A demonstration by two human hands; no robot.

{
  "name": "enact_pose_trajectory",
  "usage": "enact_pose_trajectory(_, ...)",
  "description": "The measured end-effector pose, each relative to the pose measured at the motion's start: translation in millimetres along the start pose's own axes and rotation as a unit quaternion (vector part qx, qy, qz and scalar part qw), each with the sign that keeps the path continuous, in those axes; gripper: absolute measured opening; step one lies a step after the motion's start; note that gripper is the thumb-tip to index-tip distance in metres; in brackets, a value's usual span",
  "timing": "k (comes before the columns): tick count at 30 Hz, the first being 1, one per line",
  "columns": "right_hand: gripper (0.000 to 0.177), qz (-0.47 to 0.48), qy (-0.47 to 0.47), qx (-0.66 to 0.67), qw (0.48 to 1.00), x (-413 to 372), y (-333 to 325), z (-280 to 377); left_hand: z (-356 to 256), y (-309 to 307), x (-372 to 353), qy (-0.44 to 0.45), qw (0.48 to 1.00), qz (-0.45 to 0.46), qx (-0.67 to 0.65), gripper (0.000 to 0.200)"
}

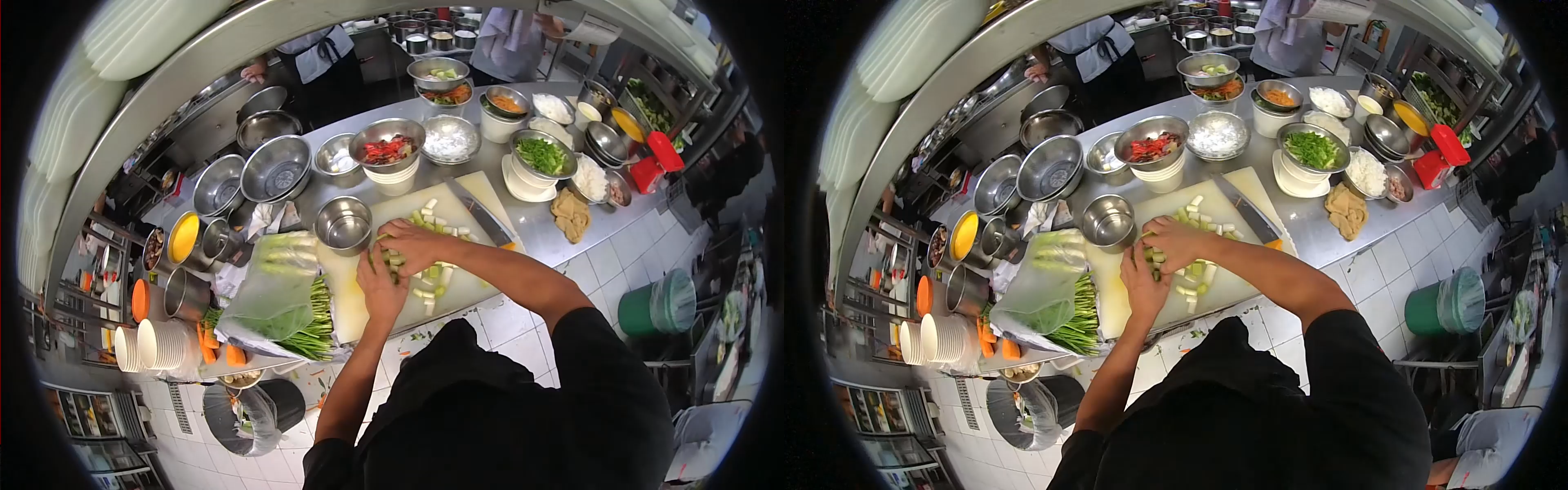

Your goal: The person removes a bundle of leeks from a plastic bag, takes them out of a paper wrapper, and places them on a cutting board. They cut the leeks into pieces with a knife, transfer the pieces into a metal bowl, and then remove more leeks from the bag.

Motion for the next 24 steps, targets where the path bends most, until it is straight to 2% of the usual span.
enact_pose_trajectory(3, 0.060, -0.062, -0.005, 0.023, 0.998, -1, 6, -5, -1, 7, 2, -0.019, 0.999, -0.026, -0.011, 0.082)
enact_pose_trajectory(6, 0.052, -0.076, 0.003, 0.038, 0.996, 2, 10, -10, -5, 8, 9, -0.017, 0.998, -0.060, -0.015, 0.075)
enact_pose_trajectory(12, 0.049, -0.014, 0.025, 0.062, 0.998, 7, 5, -13, -6, 8, 8, -0.045, 0.992, -0.097, 0.072, 0.059)
enact_pose_trajectory(15, 0.046, 0.022, 0.019, 0.050, 0.998, 6, 2, -12, -6, 9, 5, -0.062, 0.992, -0.075, 0.085, 0.053)
enact_pose_trajectory(17, 0.042, 0.036, 0.023, 0.059, 0.997, 9, 2, -12, -5, 7, 6, -0.039, 0.989, -0.106, 0.092, 0.040)
enact_pose_trajectory(18, 0.037, 0.007, 0.017, 0.045, 0.999, 8, 0, -12, -5, 6, 7, -0.035, 0.990, -0.103, 0.093, 0.037)
enact_pose_trajectory(21, 0.033, -0.002, 0.020, 0.000, 1.000, 8, 7, -14, 0, 4, 10, -0.029, 0.991, -0.092, 0.097, 0.028)
enact_pose_trajectory(24, 0.026, -0.072, 0.057, 0.039, 0.995, 5, 7, -18, 6, 7, 9, -0.031, 0.993, -0.082, 0.082, 0.023)
Point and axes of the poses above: each hand's wrist, its own x-axis towards the middle knuckle, its own y-axis out of the palm, z = x × y, the point moved 3 cm from there along x, towards the middle knuckle, and after that the axes turned 10 degrees about -y, right-handed, at the moved point
